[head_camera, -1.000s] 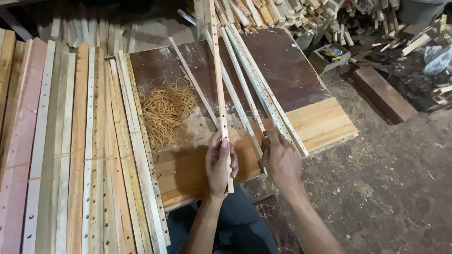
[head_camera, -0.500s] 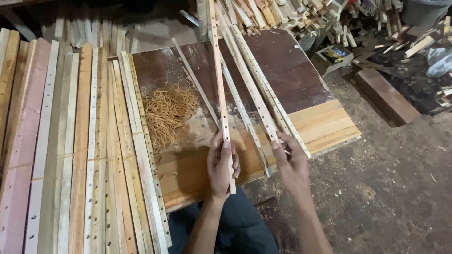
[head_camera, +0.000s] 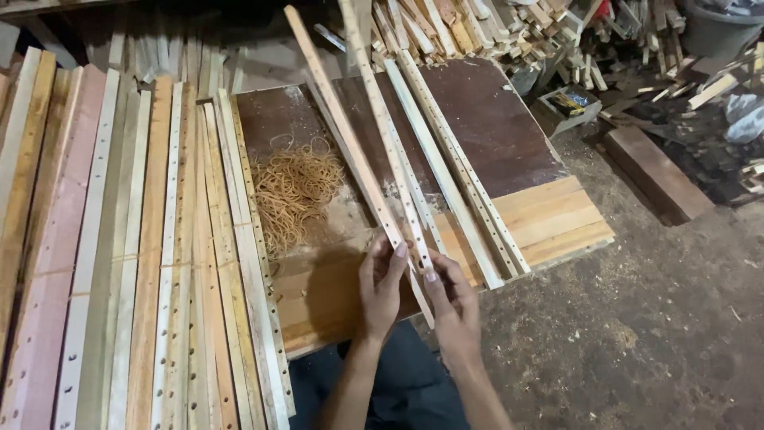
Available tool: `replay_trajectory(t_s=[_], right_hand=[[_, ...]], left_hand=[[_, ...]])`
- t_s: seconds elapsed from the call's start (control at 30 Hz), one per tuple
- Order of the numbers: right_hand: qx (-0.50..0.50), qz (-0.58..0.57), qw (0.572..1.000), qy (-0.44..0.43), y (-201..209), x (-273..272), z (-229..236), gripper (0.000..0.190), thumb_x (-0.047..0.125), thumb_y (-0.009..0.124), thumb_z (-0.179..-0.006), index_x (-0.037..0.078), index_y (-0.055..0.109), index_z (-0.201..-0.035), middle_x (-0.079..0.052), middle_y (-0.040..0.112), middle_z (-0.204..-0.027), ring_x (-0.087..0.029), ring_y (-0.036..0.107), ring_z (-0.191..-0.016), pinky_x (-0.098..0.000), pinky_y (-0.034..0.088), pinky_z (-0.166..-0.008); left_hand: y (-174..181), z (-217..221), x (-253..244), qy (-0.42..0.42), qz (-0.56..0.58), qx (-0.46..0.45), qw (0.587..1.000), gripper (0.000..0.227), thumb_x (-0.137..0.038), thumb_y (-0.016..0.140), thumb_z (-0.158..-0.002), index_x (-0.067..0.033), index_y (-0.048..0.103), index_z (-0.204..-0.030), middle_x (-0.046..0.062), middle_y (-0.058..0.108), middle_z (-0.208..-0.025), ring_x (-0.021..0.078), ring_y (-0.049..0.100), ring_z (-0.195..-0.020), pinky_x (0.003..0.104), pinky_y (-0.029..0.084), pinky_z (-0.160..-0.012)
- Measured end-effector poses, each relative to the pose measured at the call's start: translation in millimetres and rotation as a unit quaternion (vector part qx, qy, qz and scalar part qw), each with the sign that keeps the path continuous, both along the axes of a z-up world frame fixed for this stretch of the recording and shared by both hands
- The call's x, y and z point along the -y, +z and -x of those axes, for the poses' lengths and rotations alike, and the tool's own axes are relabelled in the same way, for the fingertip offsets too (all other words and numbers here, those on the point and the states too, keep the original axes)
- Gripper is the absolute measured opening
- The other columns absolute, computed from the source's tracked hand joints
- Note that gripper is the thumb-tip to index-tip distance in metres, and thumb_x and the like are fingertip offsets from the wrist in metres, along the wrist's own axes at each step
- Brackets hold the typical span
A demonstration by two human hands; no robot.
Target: Sorting and inspecting wooden slats with pre-drilled holes in a workshop environment
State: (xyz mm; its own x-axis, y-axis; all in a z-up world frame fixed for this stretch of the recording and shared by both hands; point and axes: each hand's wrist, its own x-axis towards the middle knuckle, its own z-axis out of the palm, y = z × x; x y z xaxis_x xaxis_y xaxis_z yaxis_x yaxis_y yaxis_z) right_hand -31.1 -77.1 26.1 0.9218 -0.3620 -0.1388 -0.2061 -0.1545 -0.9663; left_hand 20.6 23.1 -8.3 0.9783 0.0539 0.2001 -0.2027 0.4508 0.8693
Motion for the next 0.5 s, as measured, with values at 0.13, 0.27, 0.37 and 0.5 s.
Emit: replay_trajectory(t_s=[0.13,0.27,0.37,0.5], right_hand=[[0.129,-0.020,0.989,0.070,-7.7,1.3,-1.6,0.036,0.018,0.059,-0.097,0.008,0.066,-0.130,-0.010,0.075,-0.120,-0.020,0.070,-0.108,-0.0346,0.058,-0.092],[0.119,-0.007,0.990,0.074,-5.3,-0.1,1.0,0.036,0.022,0.059,-0.096,0.011,0.066,-0.129,-0.010,0.076,-0.118,-0.019,0.072,-0.101,-0.0338,0.061,-0.085],[0.114,-0.033,0.990,0.078,4.3,-1.3,0.9,0.037,0.023,0.058,-0.097,0.010,0.066,-0.130,-0.011,0.076,-0.119,-0.021,0.073,-0.104,-0.0347,0.062,-0.087],[0.098,-0.041,0.992,0.068,5.1,0.4,4.3,0.039,0.021,0.060,-0.096,0.007,0.065,-0.132,-0.010,0.077,-0.109,-0.019,0.072,-0.094,-0.0312,0.062,-0.080]], left_hand=[[-6.1,-3.1,0.6,-0.025,0.012,-0.001,1.000,0.023,-0.022,0.064,-0.103,-0.0059,0.066,-0.120,0.001,0.068,-0.098,0.0092,0.061,-0.088,0.024,0.049,-0.078],[4.5,1.0,-4.5,-0.026,-0.005,-0.016,1.000,0.019,-0.025,0.067,-0.101,-0.0073,0.066,-0.109,0.000,0.068,-0.090,0.0086,0.062,-0.081,0.024,0.050,-0.072],[11.0,0.0,-5.0,-0.037,-0.005,-0.013,0.999,0.017,-0.025,0.067,-0.100,-0.0079,0.066,-0.104,0.001,0.067,-0.087,0.0094,0.061,-0.078,0.024,0.050,-0.070],[10.4,1.1,-3.2,-0.033,-0.013,-0.040,0.999,0.018,-0.026,0.068,-0.098,-0.0090,0.064,-0.103,-0.001,0.064,-0.086,0.0084,0.058,-0.077,0.025,0.048,-0.070]])
